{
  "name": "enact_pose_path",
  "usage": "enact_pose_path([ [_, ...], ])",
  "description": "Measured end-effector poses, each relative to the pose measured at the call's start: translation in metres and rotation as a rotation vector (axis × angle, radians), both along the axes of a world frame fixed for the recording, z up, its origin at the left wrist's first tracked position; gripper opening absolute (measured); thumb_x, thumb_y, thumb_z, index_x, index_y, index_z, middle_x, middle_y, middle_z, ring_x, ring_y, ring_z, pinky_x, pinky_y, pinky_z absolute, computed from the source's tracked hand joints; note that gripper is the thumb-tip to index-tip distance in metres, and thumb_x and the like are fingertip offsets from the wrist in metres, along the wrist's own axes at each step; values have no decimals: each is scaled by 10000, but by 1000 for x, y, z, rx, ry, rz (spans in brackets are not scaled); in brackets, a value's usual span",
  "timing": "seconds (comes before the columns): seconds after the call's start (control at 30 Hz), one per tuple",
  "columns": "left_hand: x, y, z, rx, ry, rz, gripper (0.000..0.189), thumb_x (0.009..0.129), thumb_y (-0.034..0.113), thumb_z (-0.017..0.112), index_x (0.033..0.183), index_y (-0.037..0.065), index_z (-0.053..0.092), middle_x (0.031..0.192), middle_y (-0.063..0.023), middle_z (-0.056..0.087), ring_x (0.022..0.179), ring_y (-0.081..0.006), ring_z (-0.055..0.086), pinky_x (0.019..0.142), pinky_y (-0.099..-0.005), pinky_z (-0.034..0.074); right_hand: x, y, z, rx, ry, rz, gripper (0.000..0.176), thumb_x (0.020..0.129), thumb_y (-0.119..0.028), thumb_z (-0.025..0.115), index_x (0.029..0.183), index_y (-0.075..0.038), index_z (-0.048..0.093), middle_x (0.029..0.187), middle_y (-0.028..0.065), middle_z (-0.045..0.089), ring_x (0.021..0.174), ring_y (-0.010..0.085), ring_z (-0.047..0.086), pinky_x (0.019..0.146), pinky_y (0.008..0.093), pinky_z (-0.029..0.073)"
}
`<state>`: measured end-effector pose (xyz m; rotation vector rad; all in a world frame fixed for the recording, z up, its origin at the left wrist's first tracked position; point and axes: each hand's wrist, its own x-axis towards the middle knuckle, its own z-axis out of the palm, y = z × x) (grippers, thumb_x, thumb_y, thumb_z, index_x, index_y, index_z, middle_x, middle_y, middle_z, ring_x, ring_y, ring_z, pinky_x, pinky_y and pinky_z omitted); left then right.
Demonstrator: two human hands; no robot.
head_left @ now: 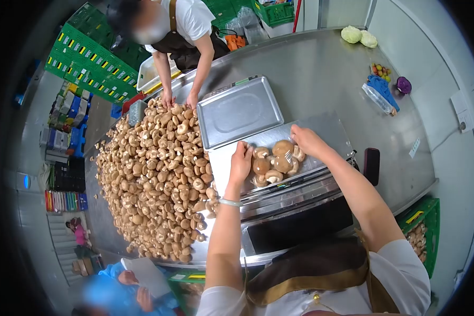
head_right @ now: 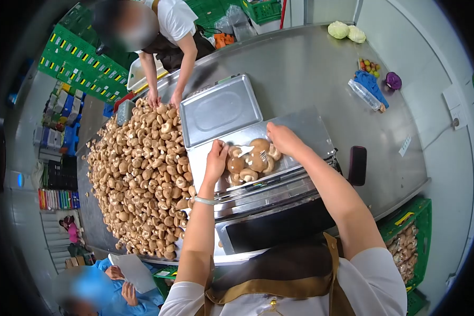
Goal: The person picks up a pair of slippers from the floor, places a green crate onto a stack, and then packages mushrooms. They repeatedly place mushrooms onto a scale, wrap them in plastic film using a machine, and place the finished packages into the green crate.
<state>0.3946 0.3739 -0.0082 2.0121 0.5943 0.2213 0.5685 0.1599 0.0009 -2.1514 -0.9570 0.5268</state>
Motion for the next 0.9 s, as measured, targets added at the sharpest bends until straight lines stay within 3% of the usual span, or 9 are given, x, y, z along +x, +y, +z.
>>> enact_pose_path([
  [0.1, -18, -3, 25, -490, 39, -89, 174, 993, 110, 576, 1150, 39, 550, 874, -66, 634, 811, -100, 567, 724, -301, 479, -6, -18, 8, -9, 236, 75, 250, 956, -247, 596, 990, -2, 566, 861, 161, 634, 824, 315, 626, 775, 391, 495],
  [0.2, -49, -17, 14, -201, 21, -207, 217, 1038, 178, 487, 1067, 1, 609, 960, -139, 633, 898, -193, 590, 805, -310, 466, -25, -44, 24, 77, 294, 91, 303, 954, -297, 614, 947, 6, 596, 826, 128, 628, 819, 308, 622, 777, 387, 492],
  [0.4, -68, -50, 37, 202, 81, -69, 249, 1038, 198, 469, 969, 5, 610, 734, -206, 591, 683, -381, 587, 650, -413, 468, -55, -64, 8, 204, -11, 117, 354, 1004, -305, 532, 880, 15, 615, 763, 176, 602, 792, 346, 614, 735, 433, 465],
  [0.43, -71, -60, 49, 292, -97, -2, 240, 1033, 190, 479, 942, 0, 596, 642, -201, 558, 598, -406, 567, 586, -438, 452, -65, -65, 29, 225, 101, 29, 370, 1018, -307, 502, 866, 17, 595, 719, 203, 577, 715, 374, 583, 666, 439, 443],
  [0.63, -134, -109, 149, 133, 22, 25, 254, 1033, 180, 485, 918, -1, 620, 651, -141, 585, 563, -258, 567, 574, -350, 454, -117, -107, 125, 261, 204, 31, 398, 1028, -311, 494, 821, 25, 547, 661, 171, 550, 594, 281, 510, 606, 383, 429],
  [0.7, -161, -122, 142, -19, 59, 14, 284, 1037, 211, 499, 911, -11, 625, 641, -107, 581, 568, -180, 534, 577, -324, 445, -136, -126, 119, 254, 292, 57, 404, 1030, -305, 489, 805, 26, 535, 643, 152, 531, 580, 235, 455, 604, 368, 424],
  [0.77, -181, -134, 117, -214, 218, 49, 323, 1028, 253, 541, 893, -28, 628, 643, -63, 572, 615, -104, 490, 586, -306, 437, -154, -144, 98, 140, 396, 52, 403, 1026, -322, 500, 813, 15, 553, 652, 161, 550, 599, 252, 557, 614, 388, 459],
  [0.87, -198, -148, 38, -46, 172, 48, 339, 998, 264, 586, 863, -42, 641, 662, -215, 599, 562, -322, 529, 585, -382, 450, -179, -158, 44, 88, 218, 6, 386, 1010, -334, 520, 843, 7, 588, 708, 209, 611, 669, 372, 634, 639, 460, 494],
  [0.9, -197, -157, 28, 72, 155, 70, 336, 979, 268, 608, 845, -38, 647, 628, -164, 591, 522, -242, 528, 553, -384, 442, -187, -163, 23, 103, 106, -4, 383, 1004, -341, 528, 852, 4, 598, 730, 223, 631, 697, 411, 650, 649, 484, 502],
])
